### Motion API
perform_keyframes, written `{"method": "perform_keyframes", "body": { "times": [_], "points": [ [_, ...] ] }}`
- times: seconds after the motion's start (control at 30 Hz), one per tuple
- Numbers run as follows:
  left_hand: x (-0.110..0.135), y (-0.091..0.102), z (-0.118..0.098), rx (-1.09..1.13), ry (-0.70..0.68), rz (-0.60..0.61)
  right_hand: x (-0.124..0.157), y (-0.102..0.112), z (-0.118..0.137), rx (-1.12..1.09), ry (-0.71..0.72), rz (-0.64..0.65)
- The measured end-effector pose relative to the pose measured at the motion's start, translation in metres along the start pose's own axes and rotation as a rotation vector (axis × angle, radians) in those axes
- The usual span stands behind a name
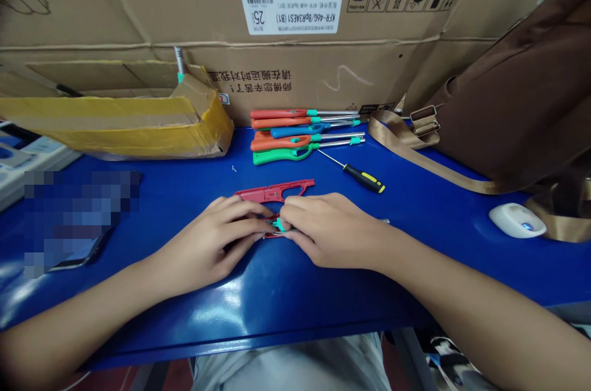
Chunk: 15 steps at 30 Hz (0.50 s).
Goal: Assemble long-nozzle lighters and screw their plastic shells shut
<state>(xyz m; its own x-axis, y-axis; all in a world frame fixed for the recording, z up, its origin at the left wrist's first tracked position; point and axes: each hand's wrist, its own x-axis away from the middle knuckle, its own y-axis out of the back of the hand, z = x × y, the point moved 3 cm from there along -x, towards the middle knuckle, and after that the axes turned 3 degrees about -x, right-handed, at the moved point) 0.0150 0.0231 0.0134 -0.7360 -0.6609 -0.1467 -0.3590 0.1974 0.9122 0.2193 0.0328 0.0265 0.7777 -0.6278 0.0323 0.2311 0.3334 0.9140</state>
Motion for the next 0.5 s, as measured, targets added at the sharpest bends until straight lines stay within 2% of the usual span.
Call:
{"method": "perform_keyframes", "body": {
  "times": [0.27, 0.5],
  "points": [
    [0.0003, -0.0007, 0.0005, -0.024, -0.016, -0.008, 0.0, 0.005, -0.006, -0.078, -0.077, -0.033],
    [0.0017, -0.0017, 0.0015, -0.058, -0.034, -0.009, -0.0018, 0.0049, -0.0043, 0.029, -0.097, 0.009]
  ]
}}
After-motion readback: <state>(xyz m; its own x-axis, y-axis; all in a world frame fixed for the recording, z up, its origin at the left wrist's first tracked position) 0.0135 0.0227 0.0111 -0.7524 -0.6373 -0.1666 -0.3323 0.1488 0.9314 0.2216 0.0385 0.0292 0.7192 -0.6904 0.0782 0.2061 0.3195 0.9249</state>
